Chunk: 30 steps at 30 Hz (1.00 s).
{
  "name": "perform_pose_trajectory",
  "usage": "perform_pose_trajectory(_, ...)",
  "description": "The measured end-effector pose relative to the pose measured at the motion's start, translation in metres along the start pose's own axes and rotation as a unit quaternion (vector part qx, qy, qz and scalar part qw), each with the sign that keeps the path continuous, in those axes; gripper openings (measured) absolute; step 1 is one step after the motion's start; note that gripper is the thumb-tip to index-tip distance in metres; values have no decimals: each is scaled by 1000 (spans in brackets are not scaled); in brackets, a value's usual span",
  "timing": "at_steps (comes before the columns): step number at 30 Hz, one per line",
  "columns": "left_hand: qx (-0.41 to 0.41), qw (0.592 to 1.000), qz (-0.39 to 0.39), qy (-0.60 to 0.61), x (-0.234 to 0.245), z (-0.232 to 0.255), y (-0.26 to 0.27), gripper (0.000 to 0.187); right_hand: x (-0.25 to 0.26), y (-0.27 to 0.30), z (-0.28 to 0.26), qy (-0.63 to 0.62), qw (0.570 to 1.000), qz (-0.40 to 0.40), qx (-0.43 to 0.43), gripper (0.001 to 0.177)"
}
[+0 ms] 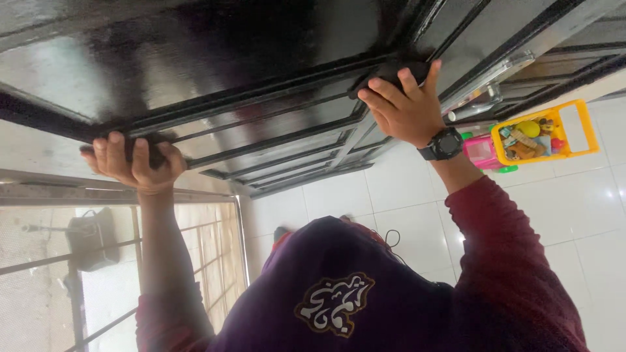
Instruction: Sanding the surface of a black wooden door using a hand-held sanding block.
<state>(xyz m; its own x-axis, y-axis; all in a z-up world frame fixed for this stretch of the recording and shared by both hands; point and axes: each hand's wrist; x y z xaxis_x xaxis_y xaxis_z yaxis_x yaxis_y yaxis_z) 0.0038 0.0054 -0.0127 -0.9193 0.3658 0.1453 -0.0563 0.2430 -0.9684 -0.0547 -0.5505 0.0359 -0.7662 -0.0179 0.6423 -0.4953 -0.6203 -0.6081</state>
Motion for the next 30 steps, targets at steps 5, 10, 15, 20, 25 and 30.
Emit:
perform_pose_trajectory(5, 9, 1000, -22, -11, 2, 0, 3, 47, -7, -2, -3, -49, 999, 18, 14, 58)
perform_pose_trajectory(10, 4, 1000, -13, -10, 0, -1, 5, 47, -2, -21, -20, -68, 998, 17, 7, 52)
perform_pose_trajectory(15, 6, 1000, -4, -1, 0, 2, -1, 46, -4, -47, -40, -63, 997, 33, 16, 56)
perform_pose_trajectory(20, -9, 999, 28, 16, -4, 2, -10, 47, -7, -77, -64, -37, 996, 46, 66, 72)
perform_pose_trajectory(25, -8, 999, 32, 32, -1, 5, -14, 44, -6, -114, -98, -35, 993, 53, 98, 73)
perform_pose_trajectory(30, 3, 999, 29, 30, -1, 4, -13, 42, -6, -151, -132, -34, 989, 61, 128, 65)
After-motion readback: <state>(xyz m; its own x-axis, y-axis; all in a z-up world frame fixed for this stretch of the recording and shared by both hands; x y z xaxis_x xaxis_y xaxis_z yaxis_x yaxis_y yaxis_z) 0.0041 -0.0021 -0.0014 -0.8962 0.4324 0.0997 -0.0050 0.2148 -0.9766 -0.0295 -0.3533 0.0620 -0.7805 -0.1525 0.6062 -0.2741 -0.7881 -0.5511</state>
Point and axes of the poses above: each hand's wrist, its own y-axis away from the middle knuckle, its own x-axis out of the back of the hand, z = x × y, and after that the axes turned 4 degrees about -y, right-handed
